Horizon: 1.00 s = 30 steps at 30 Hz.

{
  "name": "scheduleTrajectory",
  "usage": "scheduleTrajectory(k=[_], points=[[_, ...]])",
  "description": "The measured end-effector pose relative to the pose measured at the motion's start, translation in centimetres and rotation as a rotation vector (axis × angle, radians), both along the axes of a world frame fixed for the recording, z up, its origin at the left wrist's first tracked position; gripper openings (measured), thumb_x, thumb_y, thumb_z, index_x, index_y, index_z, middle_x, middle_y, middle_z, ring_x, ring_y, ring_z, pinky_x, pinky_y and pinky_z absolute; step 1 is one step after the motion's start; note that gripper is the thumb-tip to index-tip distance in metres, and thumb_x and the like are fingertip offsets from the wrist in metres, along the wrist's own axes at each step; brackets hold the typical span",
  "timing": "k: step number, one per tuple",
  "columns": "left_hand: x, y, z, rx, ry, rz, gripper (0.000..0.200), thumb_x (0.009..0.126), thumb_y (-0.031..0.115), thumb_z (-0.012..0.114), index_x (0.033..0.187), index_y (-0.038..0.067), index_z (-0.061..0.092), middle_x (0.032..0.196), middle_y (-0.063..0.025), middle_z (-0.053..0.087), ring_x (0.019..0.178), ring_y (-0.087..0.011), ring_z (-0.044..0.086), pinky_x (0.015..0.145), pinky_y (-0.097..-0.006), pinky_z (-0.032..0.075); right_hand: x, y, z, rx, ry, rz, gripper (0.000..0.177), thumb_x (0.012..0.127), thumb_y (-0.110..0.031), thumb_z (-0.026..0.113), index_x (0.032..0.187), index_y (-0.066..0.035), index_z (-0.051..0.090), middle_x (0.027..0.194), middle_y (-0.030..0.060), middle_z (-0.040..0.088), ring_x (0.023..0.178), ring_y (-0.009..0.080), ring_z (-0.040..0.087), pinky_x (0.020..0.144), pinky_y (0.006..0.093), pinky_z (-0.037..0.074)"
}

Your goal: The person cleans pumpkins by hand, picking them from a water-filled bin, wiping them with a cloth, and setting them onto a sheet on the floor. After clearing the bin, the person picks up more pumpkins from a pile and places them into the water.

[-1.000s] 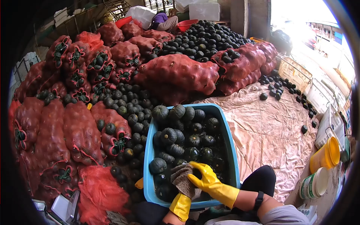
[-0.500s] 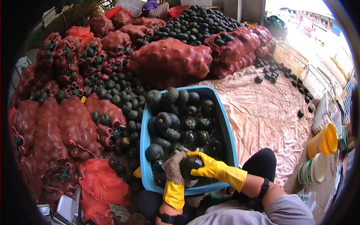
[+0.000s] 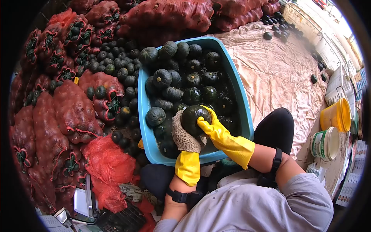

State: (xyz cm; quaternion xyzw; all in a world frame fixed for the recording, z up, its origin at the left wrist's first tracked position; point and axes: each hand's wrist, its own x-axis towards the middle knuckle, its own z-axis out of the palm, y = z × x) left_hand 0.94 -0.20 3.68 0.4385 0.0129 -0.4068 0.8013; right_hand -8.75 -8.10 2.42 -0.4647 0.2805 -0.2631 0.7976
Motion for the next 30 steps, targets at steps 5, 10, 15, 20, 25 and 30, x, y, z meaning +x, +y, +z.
scheduleTrajectory(k=[5,10,15,20,25,30], points=[[1.3,0.7,3.1,0.1,-0.105,-0.06,0.063,0.073,0.047,0.087,0.119,0.008,0.068,0.116,-0.0113,0.071,0.114,-0.0284,0.068,0.104,-0.0416,0.054,-2.3,-1.8,5.4,-0.959,0.114,0.284,0.089,0.078,-0.014,0.09,0.156,-0.01,0.047,0.133,0.0233,0.058,0.126,0.0403,0.057,0.114,0.0455,0.044],[0.0,-0.7,1.2,-0.198,0.237,0.085,0.048,0.09,0.025,0.078,0.132,0.009,0.061,0.123,-0.0115,0.068,0.12,-0.0289,0.066,0.108,-0.0395,0.053,0.4,-2.5,0.4,-0.502,0.226,0.083,0.065,0.097,-0.027,0.076,0.152,-0.006,0.049,0.143,0.0222,0.059,0.131,0.036,0.059,0.115,0.0444,0.045],[-1.4,-1.6,1.3,0.595,-1.23,-0.186,0.051,0.087,0.019,0.077,0.133,0.009,0.058,0.127,-0.0137,0.067,0.121,-0.0263,0.065,0.1,-0.0382,0.054,-0.6,-1.2,-2.8,-0.891,0.315,-0.122,0.077,0.093,-0.036,0.079,0.154,-0.002,0.047,0.148,0.0281,0.053,0.135,0.043,0.053,0.117,0.0471,0.042],[1.2,-0.5,1.0,0.789,-1.98,-0.57,0.044,0.085,0.039,0.073,0.114,0.007,0.067,0.1,-0.0173,0.067,0.104,-0.0362,0.065,0.087,-0.049,0.052,-5.6,-1.4,-0.8,0.196,0.248,0.377,0.077,0.09,-0.054,0.08,0.15,-0.012,0.056,0.141,0.0187,0.064,0.124,0.0323,0.066,0.104,0.0492,0.056],[1.3,0.9,-6.0,0.085,-0.363,-0.448,0.041,0.102,0.029,0.056,0.131,0.001,0.051,0.117,-0.0176,0.071,0.106,-0.0278,0.071,0.088,-0.0337,0.059,-7.2,-13.4,3.3,0.481,-0.021,0.04,0.057,0.096,-0.047,0.074,0.142,-0.016,0.063,0.135,0.0167,0.067,0.119,0.0317,0.068,0.101,0.0511,0.056],[2.2,0.7,-1.5,0.462,-1.161,-0.253,0.018,0.097,0.019,0.055,0.103,0.002,0.06,0.111,-0.0148,0.074,0.104,-0.0254,0.069,0.087,-0.0319,0.056,-4.0,-19.6,5.4,-0.198,-0.127,-0.082,0.061,0.1,-0.032,0.073,0.152,-0.009,0.052,0.152,0.0141,0.057,0.126,0.0271,0.063,0.103,0.0381,0.054]])
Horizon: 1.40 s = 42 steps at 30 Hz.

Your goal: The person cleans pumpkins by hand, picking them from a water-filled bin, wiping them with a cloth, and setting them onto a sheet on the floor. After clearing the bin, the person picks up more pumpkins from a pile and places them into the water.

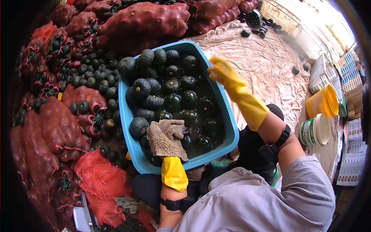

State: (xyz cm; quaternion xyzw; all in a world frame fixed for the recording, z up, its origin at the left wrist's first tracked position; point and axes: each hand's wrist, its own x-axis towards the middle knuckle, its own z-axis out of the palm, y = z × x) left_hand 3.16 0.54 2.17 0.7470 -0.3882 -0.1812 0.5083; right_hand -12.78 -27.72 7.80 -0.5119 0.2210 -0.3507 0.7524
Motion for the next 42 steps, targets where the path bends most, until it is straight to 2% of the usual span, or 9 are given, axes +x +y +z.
scheduleTrajectory(k=[3,15,18,22,26,34,37,40,42], points=[[3.2,-1.2,0.1,0.169,-0.561,-0.31,0.009,0.083,0.018,0.063,0.087,0.014,0.07,0.105,-0.0075,0.073,0.103,-0.0247,0.07,0.084,-0.0361,0.056,3.1,5.1,-4.9,-1.141,1.45,0.617,0.081,0.075,-0.04,0.088,0.147,-0.02,0.06,0.151,0.019,0.054,0.134,0.0436,0.057,0.113,0.0534,0.046],[0.8,-3.2,4.1,1.097,-1.092,-0.455,0.025,0.087,0.033,0.072,0.11,0.033,0.083,0.117,0.0023,0.071,0.125,-0.0156,0.064,0.095,-0.0328,0.056,1.9,5.4,-5.3,-0.454,1.089,0.571,0.1,0.074,-0.052,0.09,0.158,-0.022,0.046,0.151,0.0222,0.054,0.13,0.0413,0.061,0.106,0.0455,0.052],[0.3,-3.6,3.5,0.867,-0.844,-0.253,0.025,0.097,0.032,0.063,0.096,0.011,0.075,0.105,-0.0083,0.069,0.109,-0.0221,0.068,0.078,-0.0413,0.057,-0.5,11.4,0.1,0.088,0.545,0.512,0.098,0.083,-0.048,0.086,0.163,-0.019,0.039,0.158,0.0209,0.049,0.138,0.0384,0.055,0.114,0.0449,0.046],[-0.8,-2.2,3.3,0.074,-0.508,-0.228,0.027,0.097,0.03,0.064,0.108,0.006,0.064,0.098,-0.0118,0.066,0.096,-0.0307,0.067,0.078,-0.0419,0.054,0.9,19.9,-2.8,-0.834,0.386,0.103,0.085,0.085,-0.039,0.087,0.157,-0.014,0.049,0.159,0.0231,0.046,0.151,0.0426,0.04,0.124,0.0506,0.034],[-1.9,-1.9,-0.2,-0.312,0.441,-0.46,0.035,0.101,0.031,0.06,0.128,0.009,0.062,0.115,-0.0108,0.066,0.112,-0.0271,0.064,0.092,-0.0424,0.052,5.3,13.9,-3.7,0.028,0.476,-0.159,0.068,0.086,-0.036,0.088,0.143,-0.011,0.061,0.143,0.0177,0.061,0.131,0.0295,0.06,0.113,0.0406,0.047],[-3.8,-3.3,-0.5,-0.66,1.772,-0.162,0.047,0.108,0.031,0.051,0.149,0.008,0.05,0.142,-0.0137,0.06,0.136,-0.0234,0.054,0.111,-0.0395,0.047,2.5,15.2,-3.0,-1.038,0.341,-0.044,0.074,0.083,-0.032,0.089,0.145,-0.008,0.058,0.151,0.0214,0.054,0.142,0.0394,0.05,0.12,0.049,0.04],[-5.1,-2.2,0.9,-0.299,0.217,-0.099,0.05,0.102,0.028,0.061,0.146,0.006,0.051,0.144,-0.013,0.058,0.135,-0.0243,0.054,0.114,-0.0398,0.046,3.4,13.6,-2.2,-0.903,0.421,-0.115,0.075,0.085,-0.029,0.089,0.148,-0.007,0.055,0.142,0.0175,0.061,0.138,0.031,0.055,0.117,0.042,0.042],[-3.7,-1.1,2.9,-0.37,0.255,-0.057,0.065,0.082,0.021,0.08,0.141,0.009,0.056,0.135,-0.0129,0.064,0.127,-0.0282,0.061,0.111,-0.0414,0.048,1.6,14.0,2.3,-0.247,0.21,0.69,0.066,0.094,-0.037,0.08,0.148,-0.007,0.058,0.145,0.0161,0.062,0.139,0.0278,0.056,0.115,0.0418,0.045],[-3.1,0.0,7.3,-0.068,-0.309,0.04,0.069,0.077,0.026,0.084,0.14,0.012,0.06,0.128,-0.011,0.072,0.12,-0.0323,0.068,0.107,-0.0432,0.05,2.4,12.1,0.2,-0.367,0.447,0.399,0.058,0.1,-0.036,0.072,0.146,-0.005,0.059,0.137,0.0208,0.067,0.128,0.0341,0.064,0.111,0.0416,0.047]])
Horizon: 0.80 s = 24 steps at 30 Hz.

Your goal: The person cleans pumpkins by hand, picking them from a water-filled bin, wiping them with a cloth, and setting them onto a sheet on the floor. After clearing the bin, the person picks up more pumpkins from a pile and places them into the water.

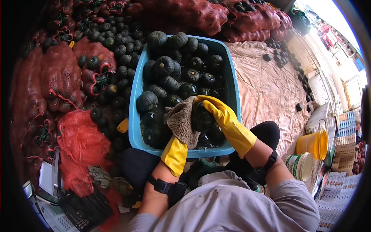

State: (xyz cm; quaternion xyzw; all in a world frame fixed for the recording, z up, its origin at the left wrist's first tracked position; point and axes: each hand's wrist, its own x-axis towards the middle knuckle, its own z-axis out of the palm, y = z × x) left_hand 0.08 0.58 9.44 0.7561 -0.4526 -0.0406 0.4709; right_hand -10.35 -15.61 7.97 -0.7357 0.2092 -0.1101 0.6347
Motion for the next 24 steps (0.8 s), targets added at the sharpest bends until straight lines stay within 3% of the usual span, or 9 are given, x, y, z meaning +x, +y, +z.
scheduleTrajectory(k=[2,4,8,10,12,15,18,21,24], points=[[1.4,-3.4,-9.0,0.091,-0.195,0.023,0.041,0.088,0.023,0.072,0.127,0.012,0.068,0.113,-0.0141,0.075,0.109,-0.0333,0.071,0.098,-0.0437,0.055,0.4,4.2,4.4,-0.453,0.183,-0.093,0.058,0.097,-0.035,0.075,0.143,-0.004,0.061,0.138,0.0241,0.065,0.128,0.0375,0.063,0.11,0.0409,0.048],[2.5,-1.2,-5.4,0.182,-0.029,-0.11,0.031,0.09,0.027,0.071,0.117,0.011,0.068,0.106,-0.014,0.073,0.104,-0.0327,0.072,0.092,-0.0422,0.056,-0.4,6.5,1.8,-0.629,-0.01,-0.095,0.06,0.089,-0.029,0.082,0.141,-0.006,0.063,0.131,0.0233,0.067,0.122,0.0392,0.065,0.107,0.042,0.05],[2.2,-1.2,-15.2,-0.189,0.187,-0.006,0.033,0.088,0.025,0.076,0.115,0.011,0.064,0.111,-0.0103,0.069,0.104,-0.0295,0.068,0.094,-0.0387,0.054,-0.8,5.6,-0.3,0.735,-0.19,-0.183,0.049,0.101,-0.021,0.072,0.149,-0.013,0.06,0.136,0.0084,0.066,0.121,0.0164,0.064,0.102,0.0313,0.052],[-0.1,-0.9,-9.6,-0.043,0.161,0.084,0.046,0.082,0.025,0.082,0.121,0.01,0.063,0.12,-0.0104,0.066,0.113,-0.03,0.064,0.099,-0.0397,0.052,0.2,6.8,-4.2,0.779,-0.407,-0.566,0.057,0.103,-0.021,0.071,0.155,-0.014,0.052,0.137,0.0094,0.064,0.12,0.0172,0.064,0.103,0.0312,0.052],[-2.5,-1.1,-6.3,-0.21,0.427,0.213,0.063,0.075,0.025,0.087,0.13,0.008,0.061,0.128,-0.0121,0.064,0.123,-0.0333,0.06,0.105,-0.0415,0.05,-0.5,6.3,-5.3,0.063,-0.207,-0.45,0.066,0.102,-0.024,0.072,0.16,-0.014,0.044,0.137,0.012,0.064,0.123,0.0222,0.063,0.107,0.033,0.049],[0.6,0.4,-3.6,-0.068,-0.088,0.084,0.054,0.075,0.024,0.085,0.123,0.007,0.067,0.119,-0.0158,0.07,0.116,-0.0349,0.067,0.104,-0.0422,0.052,-2.2,3.8,2.0,-0.541,0.116,0.049,0.082,0.089,-0.017,0.082,0.16,-0.01,0.041,0.14,0.019,0.061,0.125,0.0286,0.063,0.108,0.0354,0.049],[2.4,0.2,-3.7,-0.102,0.09,-0.058,0.03,0.086,0.019,0.075,0.113,0.006,0.07,0.108,-0.0137,0.073,0.105,-0.0322,0.071,0.1,-0.0434,0.054,-3.1,2.8,1.5,0.064,0.112,0.175,0.085,0.088,-0.023,0.085,0.161,-0.019,0.042,0.146,0.0111,0.058,0.129,0.0262,0.06,0.108,0.0421,0.05],[-0.1,-1.0,-5.3,-0.172,0.058,0.171,0.016,0.099,0.012,0.061,0.113,0.008,0.069,0.113,-0.0092,0.072,0.109,-0.0244,0.069,0.099,-0.0384,0.052,-2.8,6.0,-4.0,0.97,-0.028,-0.351,0.085,0.087,-0.034,0.09,0.159,-0.025,0.045,0.149,0.0034,0.057,0.133,0.0243,0.058,0.101,0.0533,0.055],[-0.2,-0.5,-5.1,-0.069,-0.017,0.204,0.018,0.095,0.01,0.066,0.112,0.009,0.071,0.114,-0.0088,0.072,0.111,-0.0272,0.069,0.1,-0.0387,0.053,-1.9,4.2,-4.4,0.201,0.192,-0.153,0.096,0.077,-0.022,0.094,0.158,-0.016,0.044,0.149,0.0125,0.055,0.133,0.0286,0.058,0.107,0.0449,0.053]])
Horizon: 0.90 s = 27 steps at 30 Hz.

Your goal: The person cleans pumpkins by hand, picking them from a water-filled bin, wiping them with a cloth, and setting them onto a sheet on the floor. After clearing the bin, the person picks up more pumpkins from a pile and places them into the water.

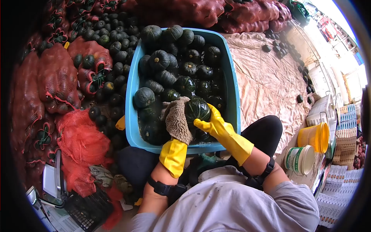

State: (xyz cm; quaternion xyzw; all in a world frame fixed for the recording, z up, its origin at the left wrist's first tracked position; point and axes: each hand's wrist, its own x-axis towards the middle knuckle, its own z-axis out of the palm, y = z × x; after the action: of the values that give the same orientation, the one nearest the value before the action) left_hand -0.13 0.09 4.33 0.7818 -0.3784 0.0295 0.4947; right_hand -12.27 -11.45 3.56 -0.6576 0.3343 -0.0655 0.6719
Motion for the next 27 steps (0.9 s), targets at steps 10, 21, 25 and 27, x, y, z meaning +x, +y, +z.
scheduleTrajectory(k=[10,21,25,27], points=[[-0.2,-0.1,-0.6,0.026,0.065,-0.054,0.056,0.068,0.009,0.089,0.121,0.007,0.069,0.121,-0.016,0.067,0.118,-0.0309,0.065,0.105,-0.0423,0.053,1.3,4.1,-0.2,0.053,-0.374,-0.391,0.083,0.087,-0.018,0.09,0.155,-0.008,0.043,0.13,0.0086,0.065,0.116,0.0176,0.064,0.103,0.0338,0.053],[6.4,1.2,-4.5,0.206,0.211,-0.3,0.019,0.096,0.035,0.056,0.09,0.017,0.062,0.088,-0.0044,0.062,0.09,-0.0207,0.064,0.085,-0.0332,0.051,-8.5,-19.7,5.9,0.018,-0.807,-0.318,0.059,0.103,-0.045,0.066,0.147,-0.006,0.057,0.139,0.0148,0.067,0.127,0.0264,0.065,0.113,0.0429,0.05],[5.5,-0.8,-2.5,1.172,-0.731,-0.152,0.035,0.07,0.043,0.077,0.102,0.031,0.072,0.108,0.0008,0.066,0.115,-0.0219,0.06,0.102,-0.0411,0.046,-4.5,-6.8,6.3,-0.687,0.606,0.648,0.089,0.088,-0.062,0.073,0.16,-0.016,0.045,0.124,0.0172,0.074,0.118,0.0275,0.071,0.102,0.0402,0.054],[5.7,-1.5,-2.1,1.329,-0.729,-0.207,0.045,0.063,0.047,0.087,0.106,0.036,0.078,0.113,0.0025,0.07,0.12,-0.0222,0.061,0.102,-0.0448,0.048,-2.7,-2.2,2.9,-0.864,0.942,0.814,0.088,0.084,-0.047,0.078,0.162,-0.022,0.043,0.12,0.0198,0.074,0.115,0.0331,0.071,0.096,0.0432,0.057]])
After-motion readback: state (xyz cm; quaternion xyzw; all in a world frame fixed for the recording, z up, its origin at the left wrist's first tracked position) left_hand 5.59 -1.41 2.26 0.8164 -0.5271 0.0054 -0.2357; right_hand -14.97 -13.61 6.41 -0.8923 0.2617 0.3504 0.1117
